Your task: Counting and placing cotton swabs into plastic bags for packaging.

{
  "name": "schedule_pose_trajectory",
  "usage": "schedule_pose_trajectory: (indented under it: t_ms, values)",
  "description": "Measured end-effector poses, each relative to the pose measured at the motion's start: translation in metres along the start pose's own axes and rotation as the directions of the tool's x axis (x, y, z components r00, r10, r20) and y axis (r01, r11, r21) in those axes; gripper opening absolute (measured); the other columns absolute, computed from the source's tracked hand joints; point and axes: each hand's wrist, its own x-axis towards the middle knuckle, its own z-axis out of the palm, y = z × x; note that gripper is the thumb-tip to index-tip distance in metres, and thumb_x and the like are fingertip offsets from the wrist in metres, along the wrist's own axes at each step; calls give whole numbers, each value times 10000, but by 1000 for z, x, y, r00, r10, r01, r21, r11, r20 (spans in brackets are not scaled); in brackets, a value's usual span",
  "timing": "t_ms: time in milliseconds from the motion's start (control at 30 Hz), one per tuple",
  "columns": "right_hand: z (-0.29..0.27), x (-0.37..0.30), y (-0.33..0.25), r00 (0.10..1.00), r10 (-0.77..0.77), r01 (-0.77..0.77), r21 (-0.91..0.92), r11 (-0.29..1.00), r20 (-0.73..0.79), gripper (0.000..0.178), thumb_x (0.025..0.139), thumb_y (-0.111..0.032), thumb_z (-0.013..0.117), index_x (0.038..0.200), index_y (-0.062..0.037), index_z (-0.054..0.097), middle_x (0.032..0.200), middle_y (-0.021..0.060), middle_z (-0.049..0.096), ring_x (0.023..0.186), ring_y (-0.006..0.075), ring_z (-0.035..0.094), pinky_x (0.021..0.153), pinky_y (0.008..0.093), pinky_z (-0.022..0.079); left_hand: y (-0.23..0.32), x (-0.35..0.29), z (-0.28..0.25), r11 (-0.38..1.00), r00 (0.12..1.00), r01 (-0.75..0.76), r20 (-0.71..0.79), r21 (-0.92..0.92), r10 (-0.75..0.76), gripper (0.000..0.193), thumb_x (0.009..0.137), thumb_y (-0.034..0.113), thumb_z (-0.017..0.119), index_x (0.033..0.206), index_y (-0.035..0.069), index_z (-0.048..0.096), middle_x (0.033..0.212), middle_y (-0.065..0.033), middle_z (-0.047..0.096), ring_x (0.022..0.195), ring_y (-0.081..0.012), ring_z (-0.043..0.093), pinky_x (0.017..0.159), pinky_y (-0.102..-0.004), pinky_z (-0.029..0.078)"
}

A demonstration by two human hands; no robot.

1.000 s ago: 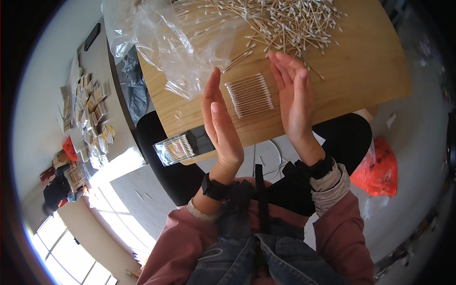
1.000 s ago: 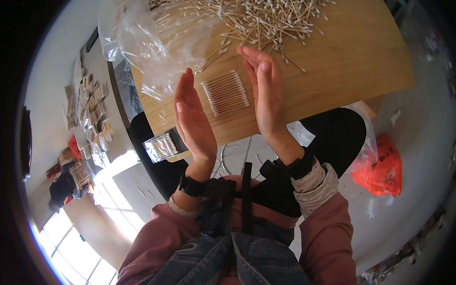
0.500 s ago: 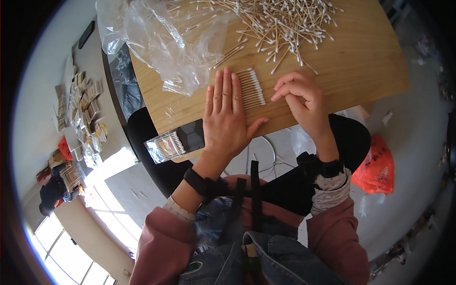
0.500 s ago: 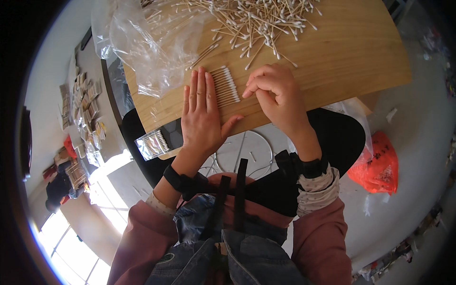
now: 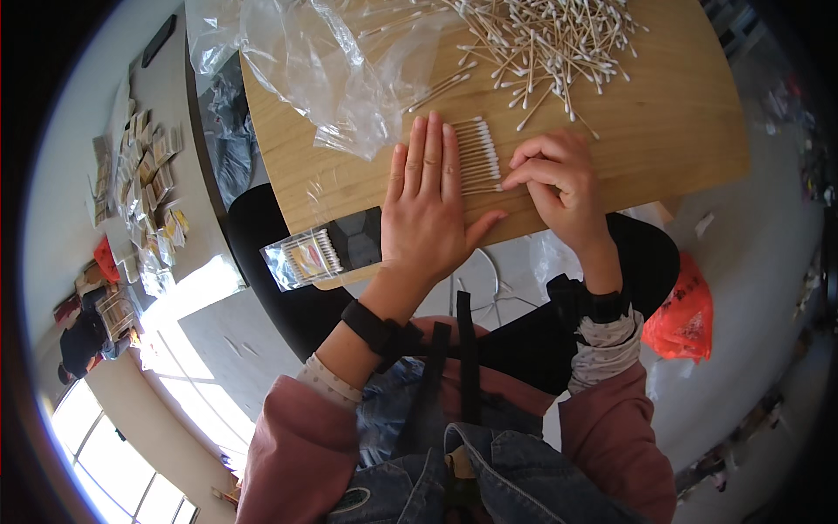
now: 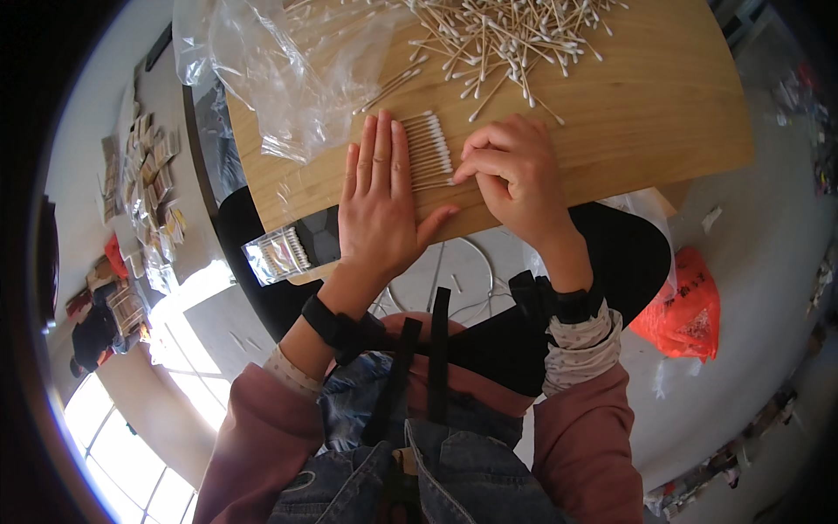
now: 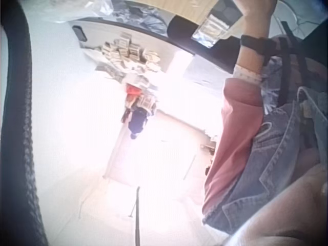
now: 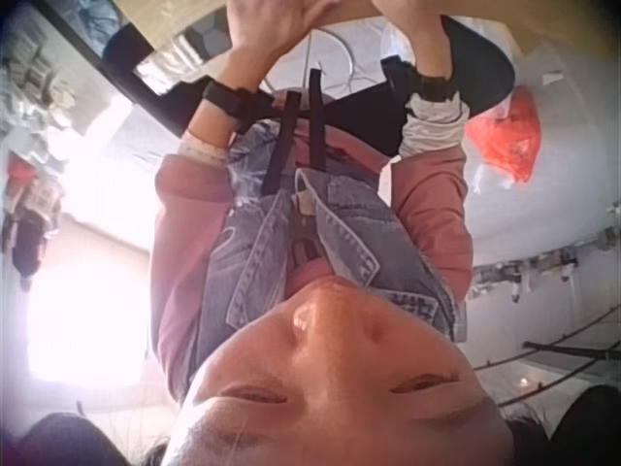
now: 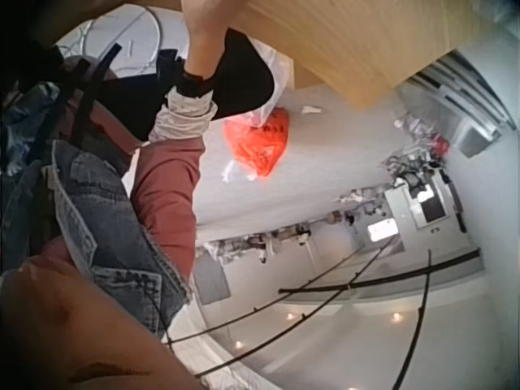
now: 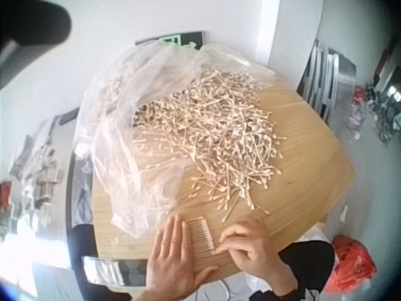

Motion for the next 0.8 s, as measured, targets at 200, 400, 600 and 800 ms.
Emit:
schedule_pose_trajectory:
  t_ms: [200, 400, 600, 800]
  values:
    - [3, 1, 1, 998, 6, -5, 7, 1000, -57, 191, 738, 79, 663, 755, -97, 735, 872, 3, 658, 858, 200, 612, 835, 341, 416, 0, 0, -1, 1000, 1000, -4, 10, 4, 4, 1077, 913, 685, 538, 1567, -109, 219, 1650, -263, 241, 1558, -388, 189, 1259, -493, 165]
    - [3, 7, 0, 999, -26, 26, -36, 999, -24, 205, 741, 86, 660, 762, -100, 743, 873, 0, 660, 854, 201, 609, 827, 337, 421, 0, 0, -1, 1000, 1000, 9, 4, -11, -9, 1044, 917, 683, 531, 1555, -103, 278, 1655, -249, 246, 1567, -368, 173, 1266, -480, 146]
    - [7, 10, 0, 996, -8, 12, 41, 999, -89, 217, 755, 78, 653, 727, -125, 722, 838, -23, 642, 849, 193, 603, 836, 344, 408, 0, 0, -1, 1000, 1000, 5, 2, -10, -5, 1061, 914, 682, 540, 1568, -97, 237, 1653, -250, 246, 1560, -378, 191, 1260, -490, 162]
    - [11, 11, 3, 992, 3, -5, -21, 1000, -129, 206, 771, 67, 665, 736, -125, 733, 838, -15, 642, 836, 194, 612, 819, 347, 408, 0, 0, 0, 999, 1000, 3, -8, -32, -4, 1056, 914, 682, 544, 1565, -96, 250, 1652, -248, 251, 1560, -377, 192, 1261, -486, 162]
